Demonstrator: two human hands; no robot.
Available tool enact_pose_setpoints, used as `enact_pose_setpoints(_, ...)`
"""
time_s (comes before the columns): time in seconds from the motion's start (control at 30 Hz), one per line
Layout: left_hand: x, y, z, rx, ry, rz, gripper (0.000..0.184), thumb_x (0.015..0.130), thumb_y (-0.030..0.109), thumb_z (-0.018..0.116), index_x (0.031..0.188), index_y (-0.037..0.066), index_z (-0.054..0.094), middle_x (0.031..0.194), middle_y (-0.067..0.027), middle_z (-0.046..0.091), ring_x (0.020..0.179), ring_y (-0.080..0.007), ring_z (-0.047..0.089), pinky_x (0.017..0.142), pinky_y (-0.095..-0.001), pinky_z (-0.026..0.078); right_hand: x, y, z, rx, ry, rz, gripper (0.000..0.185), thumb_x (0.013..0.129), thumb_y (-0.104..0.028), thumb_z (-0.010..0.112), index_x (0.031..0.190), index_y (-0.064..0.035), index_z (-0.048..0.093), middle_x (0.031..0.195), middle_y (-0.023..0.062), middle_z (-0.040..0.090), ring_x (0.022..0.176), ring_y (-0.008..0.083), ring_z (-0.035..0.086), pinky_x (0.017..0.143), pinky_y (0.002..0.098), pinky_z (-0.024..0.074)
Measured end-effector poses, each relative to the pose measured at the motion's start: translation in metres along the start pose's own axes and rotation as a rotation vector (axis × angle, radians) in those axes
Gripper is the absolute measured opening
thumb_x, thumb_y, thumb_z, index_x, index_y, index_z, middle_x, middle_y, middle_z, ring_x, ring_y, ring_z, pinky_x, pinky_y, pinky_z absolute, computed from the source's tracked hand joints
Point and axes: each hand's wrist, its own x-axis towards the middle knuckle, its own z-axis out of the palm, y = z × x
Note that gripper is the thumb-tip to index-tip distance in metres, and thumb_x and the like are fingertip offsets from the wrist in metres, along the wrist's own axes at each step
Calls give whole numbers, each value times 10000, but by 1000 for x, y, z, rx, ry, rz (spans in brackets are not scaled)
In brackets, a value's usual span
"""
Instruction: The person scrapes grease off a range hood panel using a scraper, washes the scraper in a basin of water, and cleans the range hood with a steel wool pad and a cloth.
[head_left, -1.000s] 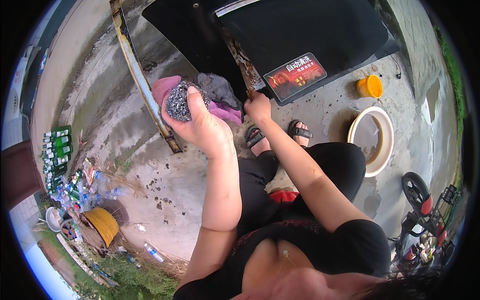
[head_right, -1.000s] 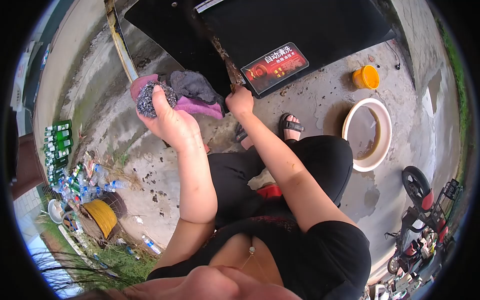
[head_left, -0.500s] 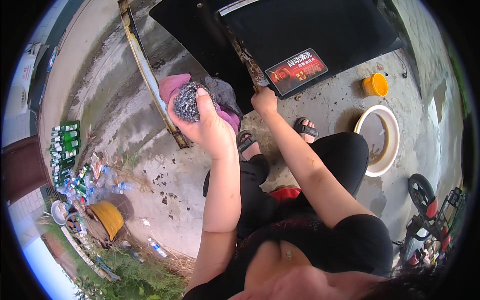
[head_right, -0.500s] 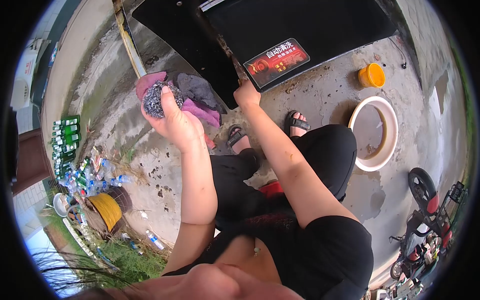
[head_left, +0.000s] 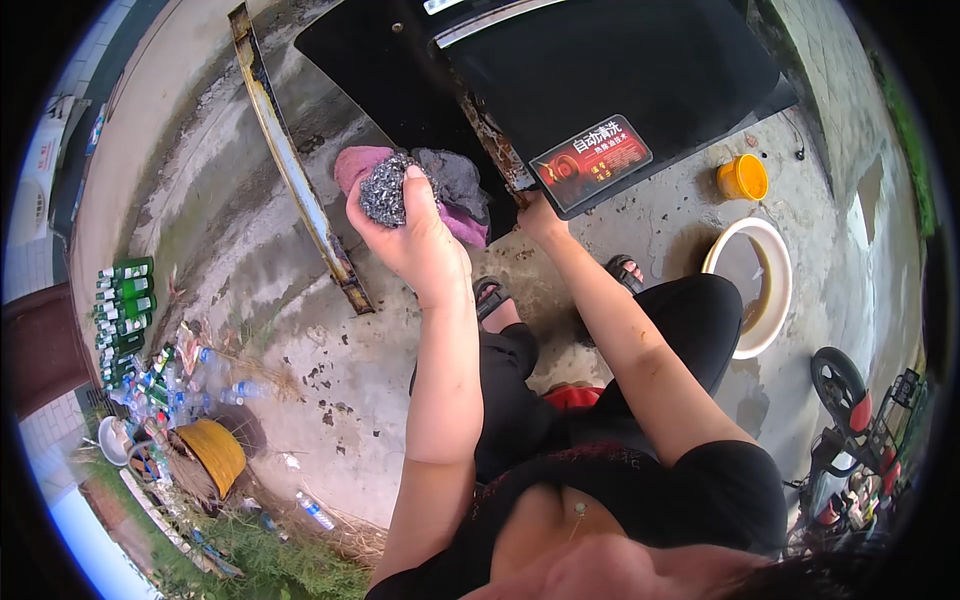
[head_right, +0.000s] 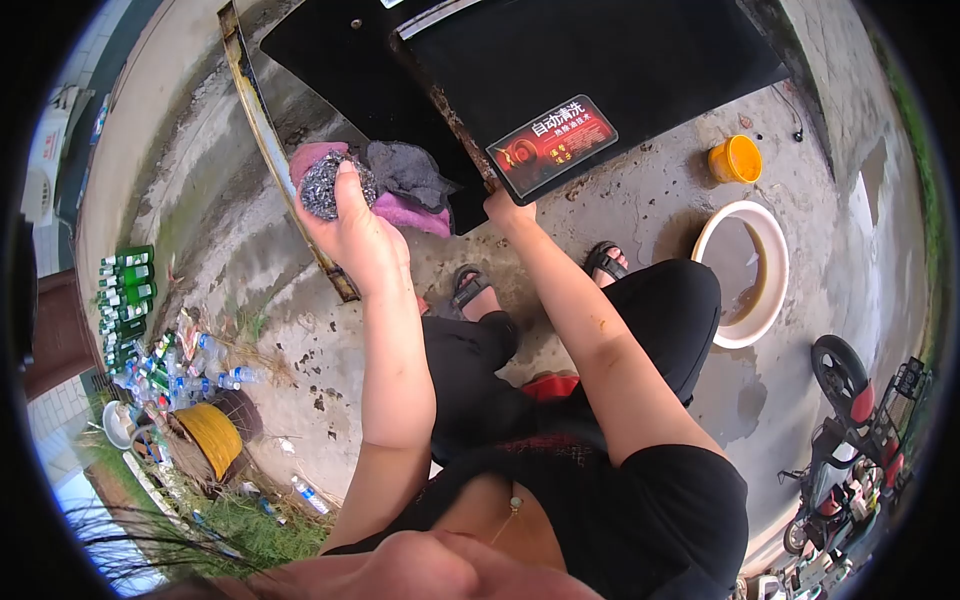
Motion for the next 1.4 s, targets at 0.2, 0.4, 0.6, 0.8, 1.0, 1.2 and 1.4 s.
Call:
enact_pose_setpoints(0.2, -9, 1, -2, 49, 40, 38, 359, 778, -15, 592, 1074, 18, 391, 903, -68, 512, 756, -105, 525, 663, -216, 468, 8, 2, 35, 9, 184, 9, 283, 671, -120, 527, 907, 8, 617, 1002, 211, 577, 924, 357, 559, 809, 391, 455)
enact_pose_setpoints(0.4, -4, 2, -14, 74, 75, 75, 316, 780, 0, 585, 1063, -3, 443, 930, -67, 546, 813, -129, 539, 759, -252, 442, -37, -32, 1, 46, 185, -110, 273, 740, -101, 524, 989, 8, 537, 886, 215, 587, 847, 366, 572, 748, 437, 470)
enact_pose_setpoints(0.6, -1, 1, -5, 88, 85, 68, 314, 782, -10, 579, 1066, -1, 445, 936, -73, 547, 810, -134, 543, 748, -252, 453, -26, -22, 4, 68, 156, -105, 279, 770, -105, 516, 1036, -21, 532, 939, 192, 581, 823, 355, 578, 722, 428, 479)
enact_pose_setpoints(0.8, 5, -3, -1, 68, 32, 70, 345, 778, -15, 594, 1064, 23, 405, 925, -58, 506, 774, -106, 523, 685, -221, 463, -9, -9, 15, -91, 357, -309, 320, 754, -109, 545, 1067, -44, 554, 937, 186, 589, 841, 346, 575, 754, 417, 457)
enact_pose_setpoints(1.0, -2, -1, 2, 68, 50, 55, 348, 777, -25, 592, 1065, 16, 402, 922, -69, 512, 776, -112, 527, 682, -221, 469, 6, 10, 13, -72, 537, -405, 298, 719, -87, 568, 1015, -60, 589, 865, 209, 568, 834, 353, 557, 734, 420, 452)
enact_pose_setpoints(1.2, 1, -3, -5, 59, 42, 75, 342, 769, -17, 598, 1063, 0, 425, 935, -70, 528, 812, -124, 537, 729, -236, 460, -1, -8, 22, -81, 394, -291, 217, 755, -108, 547, 961, -43, 575, 781, 180, 598, 762, 361, 576, 703, 440, 459)
enact_pose_setpoints(1.4, 2, -5, -2, 95, 42, 56, 365, 777, -25, 585, 1077, 7, 380, 932, -77, 506, 781, -120, 532, 695, -222, 476, -4, -20, 32, -93, 398, -170, 212, 760, -106, 528, 955, -29, 559, 782, 183, 607, 735, 349, 590, 668, 433, 477)
